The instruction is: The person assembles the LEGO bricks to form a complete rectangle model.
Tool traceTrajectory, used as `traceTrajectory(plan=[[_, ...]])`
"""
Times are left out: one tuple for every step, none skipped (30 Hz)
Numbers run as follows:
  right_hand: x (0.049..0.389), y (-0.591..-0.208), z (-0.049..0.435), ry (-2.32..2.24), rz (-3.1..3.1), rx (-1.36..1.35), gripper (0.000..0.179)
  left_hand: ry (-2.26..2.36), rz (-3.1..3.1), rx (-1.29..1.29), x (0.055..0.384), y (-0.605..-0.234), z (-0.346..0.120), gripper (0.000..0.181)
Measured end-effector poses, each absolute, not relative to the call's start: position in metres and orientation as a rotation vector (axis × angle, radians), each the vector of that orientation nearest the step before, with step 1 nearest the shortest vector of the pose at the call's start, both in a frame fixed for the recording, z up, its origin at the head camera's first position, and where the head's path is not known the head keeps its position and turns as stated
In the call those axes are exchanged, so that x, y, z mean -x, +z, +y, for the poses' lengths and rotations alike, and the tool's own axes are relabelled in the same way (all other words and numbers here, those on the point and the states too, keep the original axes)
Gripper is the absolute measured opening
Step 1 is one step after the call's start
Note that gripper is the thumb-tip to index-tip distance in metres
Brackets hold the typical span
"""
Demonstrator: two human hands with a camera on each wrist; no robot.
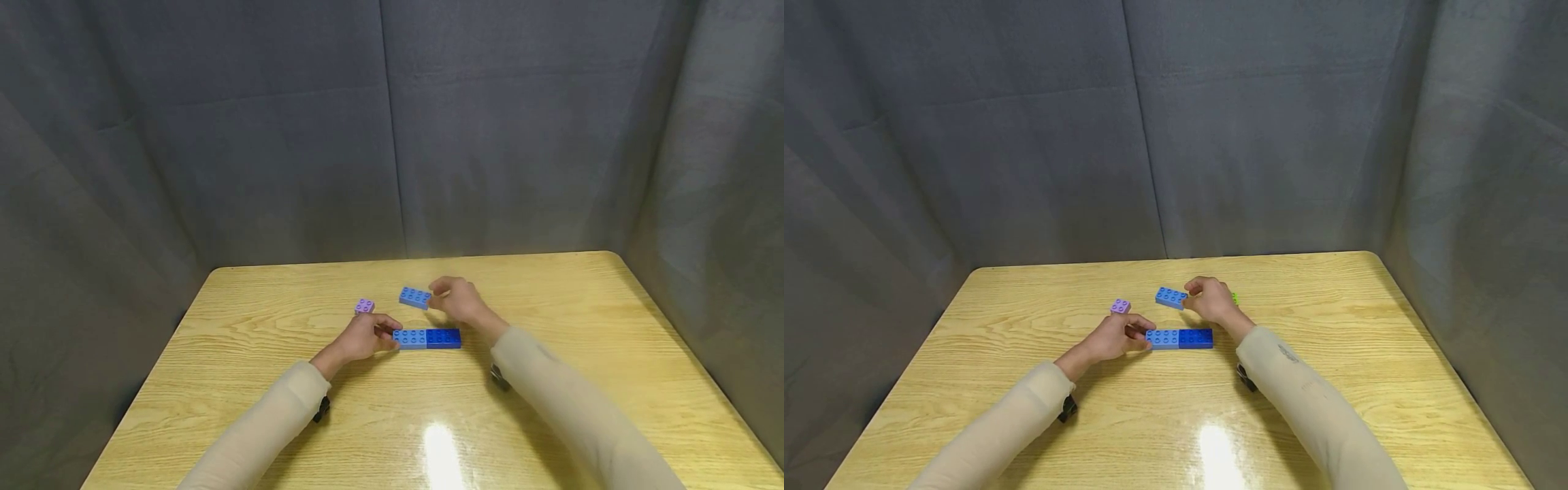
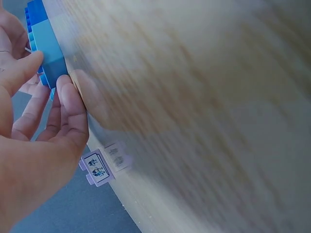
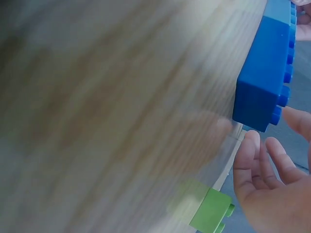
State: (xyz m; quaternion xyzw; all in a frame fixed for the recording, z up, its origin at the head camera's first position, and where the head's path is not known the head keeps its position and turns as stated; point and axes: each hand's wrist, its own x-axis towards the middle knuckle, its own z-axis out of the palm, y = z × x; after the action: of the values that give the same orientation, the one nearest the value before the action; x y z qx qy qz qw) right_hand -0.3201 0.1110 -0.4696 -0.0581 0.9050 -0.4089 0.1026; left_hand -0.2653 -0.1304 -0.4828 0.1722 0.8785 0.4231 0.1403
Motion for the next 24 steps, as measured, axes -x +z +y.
traceTrajectory(plan=[[0.321,-0.47,0.11,-1.199,2.678,0.172,0.04,1.221,2.539,-0.497,0.265,-0.483,-0.13,0.028],[0.322,-0.471,0.109,-1.195,2.682,0.171,0.041,1.221,2.539,-0.497,0.265,-0.482,-0.13,0.028],[0.323,-0.471,0.109,-1.189,2.687,0.173,0.04,1.221,2.539,-0.497,0.265,-0.482,-0.131,0.028],[0.324,-0.471,0.108,-1.181,2.692,0.179,0.04,1.22,2.538,-0.497,0.265,-0.482,-0.13,0.028],[0.325,-0.471,0.107,-1.177,2.695,0.179,0.04,1.221,2.536,-0.497,0.265,-0.482,-0.13,0.029],[0.326,-0.471,0.107,-1.172,2.698,0.177,0.04,1.222,2.534,-0.497,0.265,-0.481,-0.13,0.029],[0.327,-0.471,0.106,-1.167,2.701,0.179,0.04,1.223,2.534,-0.498,0.265,-0.481,-0.13,0.029],[0.328,-0.471,0.105,-1.165,2.701,0.18,0.04,1.225,2.532,-0.499,0.264,-0.481,-0.13,0.029],[0.329,-0.472,0.105,-1.163,2.702,0.183,0.04,1.226,2.53,-0.5,0.264,-0.481,-0.13,0.029],[0.329,-0.472,0.105,-1.162,2.701,0.185,0.04,1.228,2.529,-0.507,0.265,-0.481,-0.13,0.029],[0.33,-0.472,0.104,-1.164,2.697,0.182,0.04,1.23,2.527,-0.509,0.265,-0.481,-0.13,0.029],[0.331,-0.472,0.104,-1.165,2.693,0.179,0.04,1.231,2.526,-0.514,0.265,-0.481,-0.13,0.029],[0.331,-0.472,0.104,-1.167,2.688,0.175,0.04,1.233,2.525,-0.517,0.265,-0.481,-0.13,0.029],[0.332,-0.472,0.103,-1.172,2.681,0.165,0.04,1.235,2.524,-0.519,0.265,-0.481,-0.13,0.029],[0.332,-0.473,0.103,-1.172,2.678,0.159,0.04,1.237,2.523,-0.522,0.265,-0.481,-0.131,0.029],[0.333,-0.473,0.102,-1.169,2.675,0.154,0.04,1.238,2.524,-0.525,0.265,-0.481,-0.131,0.029],[0.333,-0.473,0.102,-1.171,2.668,0.139,0.039,1.239,2.523,-0.524,0.265,-0.482,-0.131,0.029],[0.334,-0.473,0.101,-1.169,2.665,0.133,0.039,1.238,2.525,-0.523,0.265,-0.482,-0.131,0.029],[0.334,-0.473,0.1,-1.167,2.66,0.124,0.038,1.236,2.527,-0.521,0.266,-0.482,-0.131,0.029],[0.335,-0.473,0.099,-1.163,2.655,0.113,0.037,1.233,2.53,-0.527,0.265,-0.482,-0.131,0.029],[0.335,-0.473,0.099,-1.158,2.651,0.107,0.037,1.232,2.531,-0.524,0.265,-0.482,-0.131,0.029],[0.335,-0.473,0.099,-1.159,2.643,0.095,0.037,1.233,2.531,-0.519,0.265,-0.482,-0.131,0.029],[0.336,-0.473,0.099,-1.156,2.64,0.088,0.037,1.233,2.53,-0.514,0.265,-0.482,-0.13,0.029],[0.336,-0.473,0.099,-1.149,2.642,0.089,0.037,1.234,2.529,-0.505,0.265,-0.482,-0.13,0.029]])
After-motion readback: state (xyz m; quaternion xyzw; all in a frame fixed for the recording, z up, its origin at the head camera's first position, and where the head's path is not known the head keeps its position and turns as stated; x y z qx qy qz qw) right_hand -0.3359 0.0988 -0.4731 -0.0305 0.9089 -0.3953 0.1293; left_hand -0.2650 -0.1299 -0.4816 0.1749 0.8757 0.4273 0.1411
